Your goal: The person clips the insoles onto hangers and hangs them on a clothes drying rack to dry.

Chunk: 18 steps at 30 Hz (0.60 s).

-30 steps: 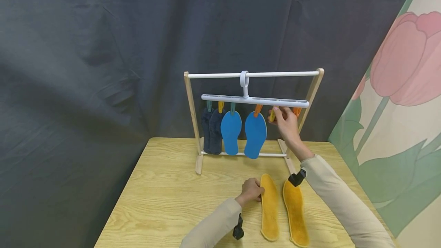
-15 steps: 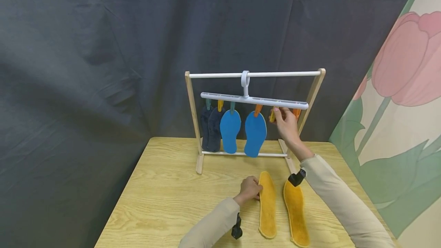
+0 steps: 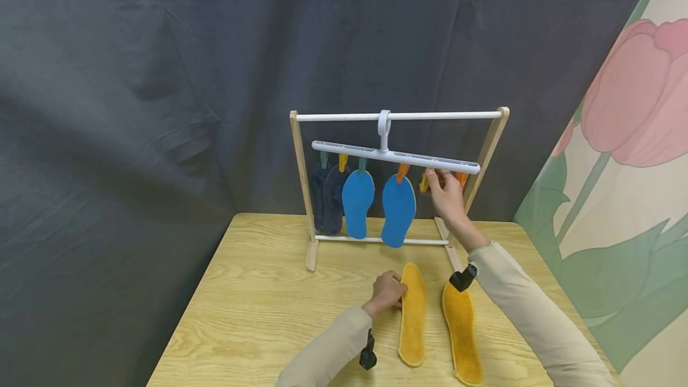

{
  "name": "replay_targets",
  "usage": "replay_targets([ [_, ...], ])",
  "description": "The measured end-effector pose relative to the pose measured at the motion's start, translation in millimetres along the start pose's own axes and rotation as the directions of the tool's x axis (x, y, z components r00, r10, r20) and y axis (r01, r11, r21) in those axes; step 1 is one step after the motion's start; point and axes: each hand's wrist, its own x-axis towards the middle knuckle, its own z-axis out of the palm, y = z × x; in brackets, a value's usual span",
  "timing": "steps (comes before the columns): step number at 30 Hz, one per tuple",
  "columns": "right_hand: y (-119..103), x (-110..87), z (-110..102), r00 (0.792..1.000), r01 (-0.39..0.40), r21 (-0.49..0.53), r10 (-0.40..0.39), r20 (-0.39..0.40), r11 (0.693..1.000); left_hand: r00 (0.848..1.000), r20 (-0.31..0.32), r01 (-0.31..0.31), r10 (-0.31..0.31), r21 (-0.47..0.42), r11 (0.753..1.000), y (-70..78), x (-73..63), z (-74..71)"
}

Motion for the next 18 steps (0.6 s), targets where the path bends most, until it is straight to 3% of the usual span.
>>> replay_targets([
  [12, 2.3, 0.0, 1.9, 1.000, -0.028, -0.004, 0.028, -0.006, 1.000, 0.999, 0.003, 0.034, -0.034, -0.012, 0.999, 3.6, -6.4, -6.7],
  [18, 2.1, 0.1, 2.0, 0.999, -0.032, -0.009, 0.032, -0.004, 0.999, 1.000, -0.010, 0.024, -0.024, -0.001, 1.000, 4.5, -6.2, -8.0],
])
